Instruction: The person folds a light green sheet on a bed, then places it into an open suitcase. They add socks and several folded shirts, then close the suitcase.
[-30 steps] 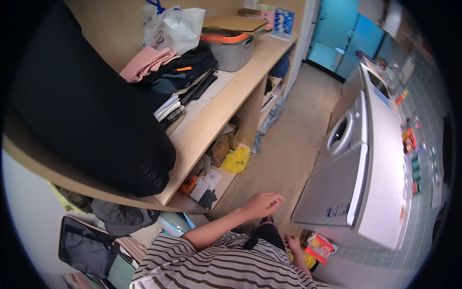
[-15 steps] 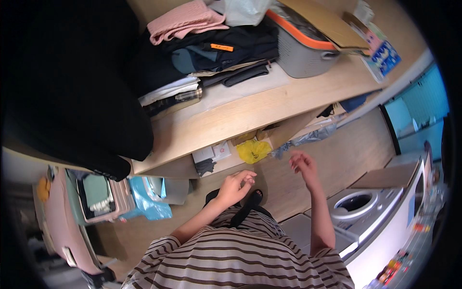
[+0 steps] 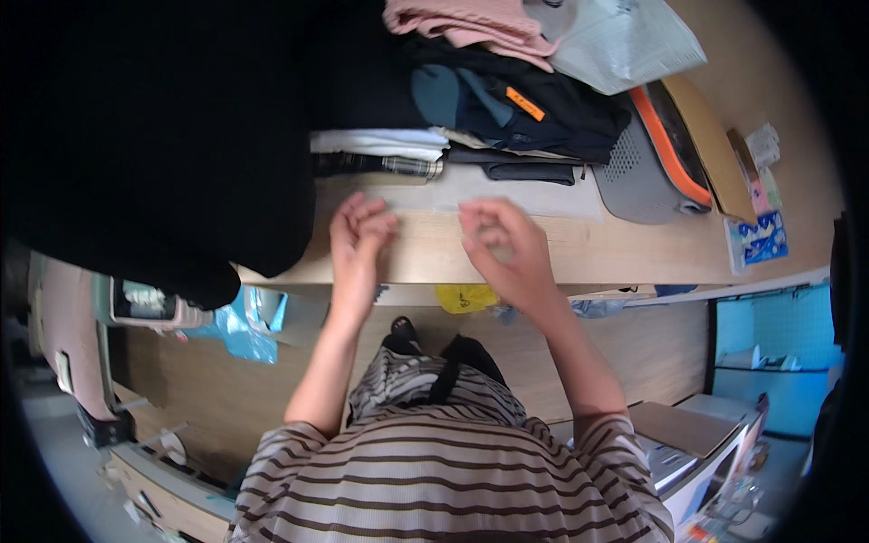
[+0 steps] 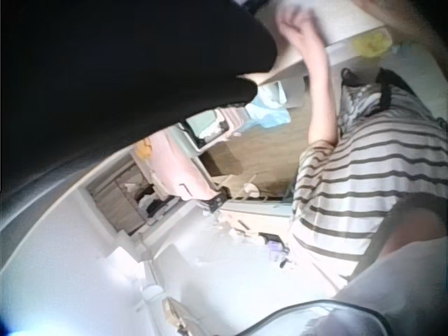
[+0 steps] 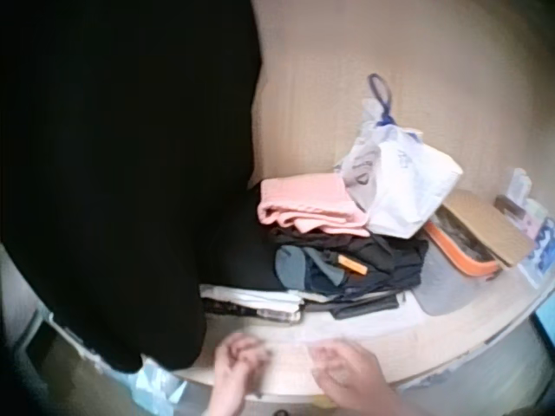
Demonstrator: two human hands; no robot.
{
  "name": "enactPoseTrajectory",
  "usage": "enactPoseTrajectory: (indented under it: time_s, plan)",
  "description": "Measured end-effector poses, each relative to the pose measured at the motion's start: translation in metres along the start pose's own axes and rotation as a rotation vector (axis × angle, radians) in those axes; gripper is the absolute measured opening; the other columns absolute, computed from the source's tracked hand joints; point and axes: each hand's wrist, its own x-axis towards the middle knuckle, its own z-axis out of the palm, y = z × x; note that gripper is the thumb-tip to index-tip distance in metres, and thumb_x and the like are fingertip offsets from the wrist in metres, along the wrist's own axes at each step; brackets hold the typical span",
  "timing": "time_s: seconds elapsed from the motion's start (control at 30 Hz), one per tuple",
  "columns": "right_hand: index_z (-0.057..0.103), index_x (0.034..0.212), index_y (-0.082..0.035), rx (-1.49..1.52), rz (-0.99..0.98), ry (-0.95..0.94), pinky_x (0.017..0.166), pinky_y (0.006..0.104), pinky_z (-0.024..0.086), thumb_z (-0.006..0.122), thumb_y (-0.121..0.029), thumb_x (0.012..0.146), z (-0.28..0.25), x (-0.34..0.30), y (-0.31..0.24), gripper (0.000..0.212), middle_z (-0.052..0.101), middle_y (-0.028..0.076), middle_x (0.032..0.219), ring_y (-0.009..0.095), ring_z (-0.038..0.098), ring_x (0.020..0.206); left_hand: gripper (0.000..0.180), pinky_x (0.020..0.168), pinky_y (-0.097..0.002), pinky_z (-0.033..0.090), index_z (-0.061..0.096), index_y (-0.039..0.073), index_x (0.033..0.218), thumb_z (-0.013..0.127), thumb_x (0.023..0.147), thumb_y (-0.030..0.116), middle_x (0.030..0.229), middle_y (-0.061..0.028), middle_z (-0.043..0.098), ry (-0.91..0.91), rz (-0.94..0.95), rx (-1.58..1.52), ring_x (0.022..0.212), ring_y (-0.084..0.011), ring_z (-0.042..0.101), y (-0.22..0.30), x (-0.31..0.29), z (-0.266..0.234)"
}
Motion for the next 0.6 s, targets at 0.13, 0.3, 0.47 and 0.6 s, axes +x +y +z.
enactPoseTrajectory:
  time_s: [0.13, 0.3, 0.47, 0.6]
  plan:
    - [0.055, 0.117, -0.004, -0.323, -0.412, -0.077, 0.088, 0.0370, 0.045, 0.071, -0.009, 0.070, 0.020, 0.066, -0.008, 0.050, 0.051, 0.018, 0.119, 0.028, 0.053, 0.111, 0.047, 0.096, -0.0351, 0.043, 0.035, 0.001, 0.136, 0.046, 0.092, 0.012, 0.130, -0.0161, 0.047, 0.149, 0.051, -0.036, 0.114, -0.0222, 0.053, 0.019, 0.020, -0.009]
    - [0.042, 0.133, -0.008, -0.868, -0.708, -0.101, 0.100, 0.0558, 0.032, 0.080, -0.028, 0.061, 0.059, 0.124, -0.020, 0.083, 0.039, 0.021, 0.135, 0.037, 0.035, 0.129, 0.051, 0.103, -0.0398, 0.035, 0.041, -0.003, 0.133, 0.026, 0.096, 0.028, 0.136, -0.0186, 0.046, 0.151, 0.191, 0.002, 0.122, -0.0271, 0.047, 0.054, 0.021, -0.044]
    - [0.032, 0.142, -0.011, -1.094, -0.744, -0.155, 0.100, 0.0592, 0.032, 0.083, -0.039, 0.056, 0.075, 0.155, -0.005, 0.104, 0.034, 0.023, 0.141, 0.038, 0.034, 0.130, 0.046, 0.109, -0.0508, 0.030, 0.037, -0.008, 0.128, 0.028, 0.091, 0.018, 0.134, -0.0264, 0.041, 0.243, 0.304, -0.439, 0.131, -0.0439, 0.034, 0.107, 0.006, -0.045]
    - [0.032, 0.142, -0.015, -1.078, -0.783, -0.186, 0.094, 0.0510, 0.042, 0.082, -0.031, 0.059, 0.074, 0.162, 0.002, 0.098, 0.039, 0.023, 0.138, 0.037, 0.042, 0.126, 0.056, 0.111, -0.0498, 0.028, 0.020, -0.010, 0.138, 0.036, 0.094, 0.021, 0.143, -0.0334, 0.024, 0.204, 0.398, -0.648, 0.133, -0.0451, 0.030, 0.124, -0.008, -0.047]
